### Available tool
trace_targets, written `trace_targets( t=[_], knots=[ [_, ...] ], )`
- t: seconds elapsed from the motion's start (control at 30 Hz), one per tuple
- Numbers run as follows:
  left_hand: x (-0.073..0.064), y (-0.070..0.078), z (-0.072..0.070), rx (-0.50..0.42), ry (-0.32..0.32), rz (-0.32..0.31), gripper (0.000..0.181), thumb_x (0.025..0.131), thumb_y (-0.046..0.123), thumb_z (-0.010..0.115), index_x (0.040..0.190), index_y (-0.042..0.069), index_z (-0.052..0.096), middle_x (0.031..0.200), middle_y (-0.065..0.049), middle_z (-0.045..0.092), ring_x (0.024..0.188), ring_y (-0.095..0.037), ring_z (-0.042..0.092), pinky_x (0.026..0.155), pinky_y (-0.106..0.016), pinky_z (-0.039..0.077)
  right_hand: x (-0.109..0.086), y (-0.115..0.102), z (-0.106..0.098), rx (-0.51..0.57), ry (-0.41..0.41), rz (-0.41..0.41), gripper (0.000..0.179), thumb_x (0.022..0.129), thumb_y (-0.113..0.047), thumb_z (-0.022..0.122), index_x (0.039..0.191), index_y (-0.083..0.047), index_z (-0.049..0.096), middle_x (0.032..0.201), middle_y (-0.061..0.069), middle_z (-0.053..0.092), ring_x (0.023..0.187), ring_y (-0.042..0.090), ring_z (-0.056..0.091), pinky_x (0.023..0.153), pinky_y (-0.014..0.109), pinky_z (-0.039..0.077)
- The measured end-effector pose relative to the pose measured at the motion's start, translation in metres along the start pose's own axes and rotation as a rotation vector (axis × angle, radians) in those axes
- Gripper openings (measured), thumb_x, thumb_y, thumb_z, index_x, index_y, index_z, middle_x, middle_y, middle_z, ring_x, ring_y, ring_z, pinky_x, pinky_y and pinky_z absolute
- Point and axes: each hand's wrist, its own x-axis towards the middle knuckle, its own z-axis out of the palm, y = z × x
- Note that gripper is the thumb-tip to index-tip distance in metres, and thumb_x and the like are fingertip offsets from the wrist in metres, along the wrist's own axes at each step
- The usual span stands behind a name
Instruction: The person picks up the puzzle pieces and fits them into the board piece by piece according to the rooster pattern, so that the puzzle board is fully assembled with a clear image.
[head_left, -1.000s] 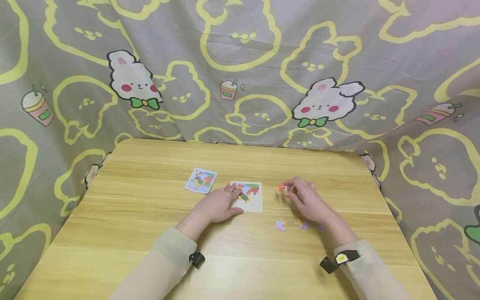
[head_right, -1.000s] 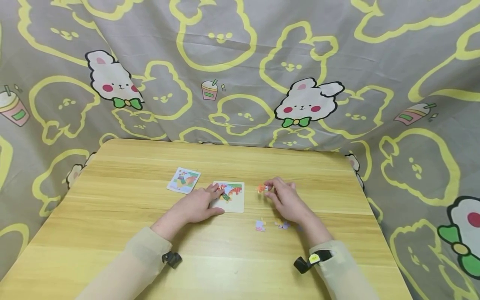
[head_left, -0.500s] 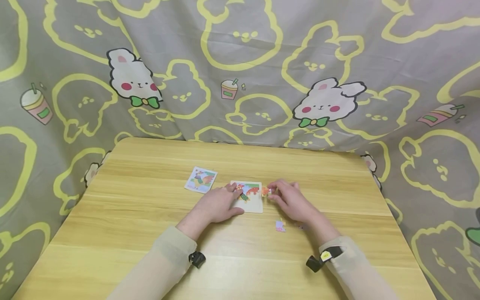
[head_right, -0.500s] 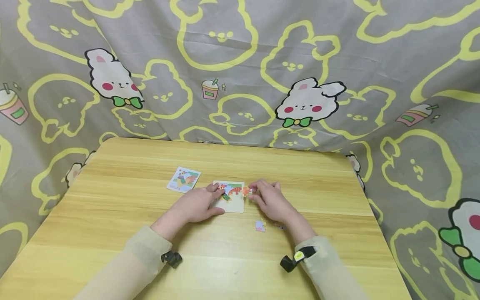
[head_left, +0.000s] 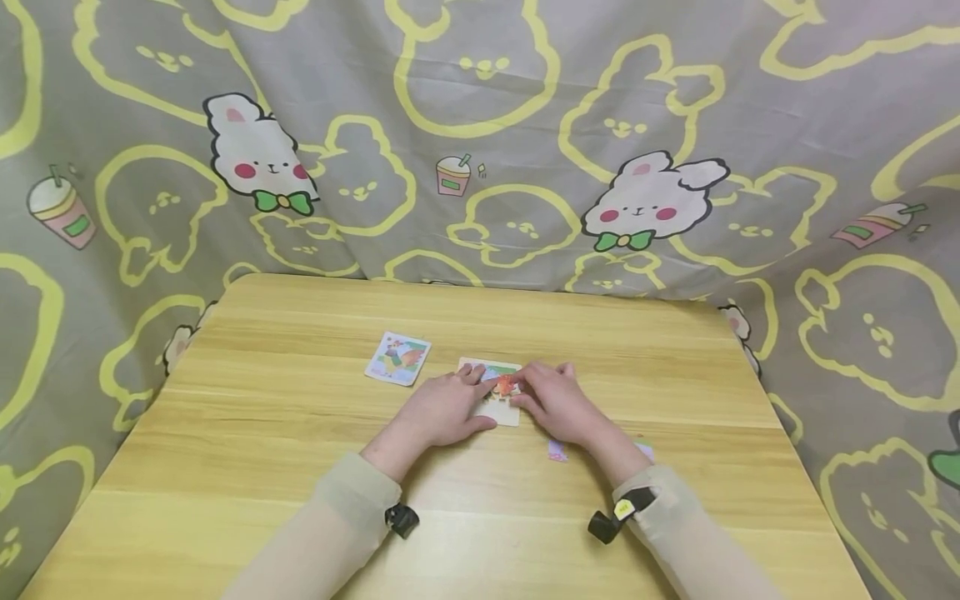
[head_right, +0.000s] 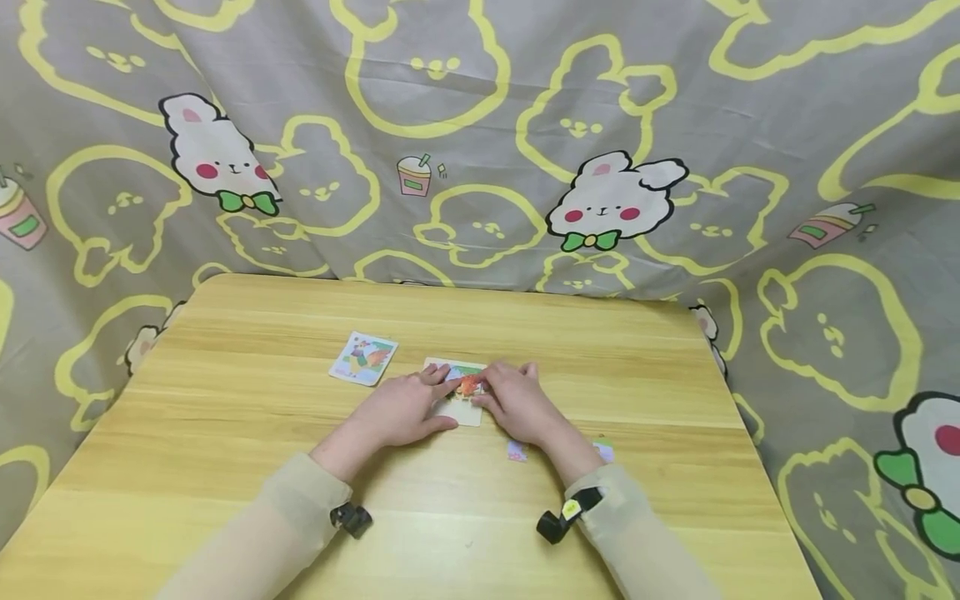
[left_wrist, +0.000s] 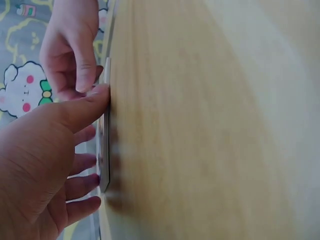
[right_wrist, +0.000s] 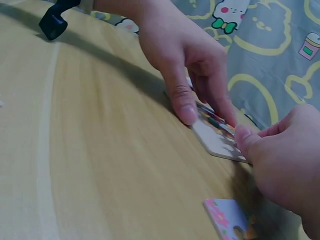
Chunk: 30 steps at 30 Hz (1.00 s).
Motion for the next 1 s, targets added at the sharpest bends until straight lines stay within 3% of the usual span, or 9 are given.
trace_targets(
  t=[0.1, 0.33, 0.7, 0.83, 1.0],
  knots=[
    [0.001, 0.002, 0.001, -0.009, 0.006, -0.01, 0.074, 0.101, 0.062, 0.061, 0.16, 0.019, 0.05, 0.162, -0.016, 0.045, 0.145, -0.036, 0.048, 0.107, -0.051, 0.052, 0.002, -0.001, 0.002, -0.045, 0.004, -0.011, 0.031, 0.103, -0.029, 0.072, 0.127, -0.01, 0.068, 0.107, -0.003, 0.066, 0.096, 0.015, 0.063, 0.09, 0.048, 0.032],
    [0.004, 0.007, -0.002, -0.011, -0.014, -0.024, 0.075, 0.102, 0.063, 0.06, 0.162, 0.019, 0.048, 0.161, -0.018, 0.045, 0.144, -0.037, 0.048, 0.107, -0.052, 0.051, 0.003, 0.002, 0.004, -0.144, 0.017, -0.046, 0.037, 0.103, -0.032, 0.072, 0.13, -0.007, 0.074, 0.099, -0.005, 0.058, 0.082, 0.013, 0.052, 0.084, 0.047, 0.031],
    [0.006, 0.01, -0.002, 0.027, -0.047, -0.036, 0.072, 0.104, 0.062, 0.057, 0.162, 0.02, 0.047, 0.16, -0.021, 0.044, 0.145, -0.04, 0.047, 0.109, -0.053, 0.05, 0.004, 0.002, 0.003, -0.155, 0.035, -0.071, 0.034, 0.103, -0.03, 0.073, 0.13, -0.01, 0.077, 0.1, -0.005, 0.06, 0.085, 0.011, 0.057, 0.079, 0.046, 0.03],
    [0.006, 0.013, -0.004, 0.041, -0.05, -0.039, 0.072, 0.103, 0.061, 0.058, 0.161, 0.02, 0.048, 0.159, -0.022, 0.045, 0.144, -0.041, 0.048, 0.109, -0.052, 0.05, 0.004, 0.0, 0.003, -0.133, 0.026, -0.028, 0.034, 0.102, -0.031, 0.074, 0.128, -0.01, 0.078, 0.099, -0.005, 0.059, 0.085, 0.012, 0.055, 0.079, 0.046, 0.03],
    [0.006, 0.013, -0.005, 0.066, -0.045, -0.032, 0.071, 0.103, 0.061, 0.059, 0.159, 0.018, 0.052, 0.158, -0.023, 0.048, 0.142, -0.041, 0.05, 0.109, -0.051, 0.05, 0.009, -0.003, 0.0, 0.017, 0.011, 0.106, 0.031, 0.096, -0.032, 0.082, 0.121, -0.013, 0.081, 0.095, -0.008, 0.059, 0.078, 0.01, 0.054, 0.08, 0.046, 0.027]
  ],
)
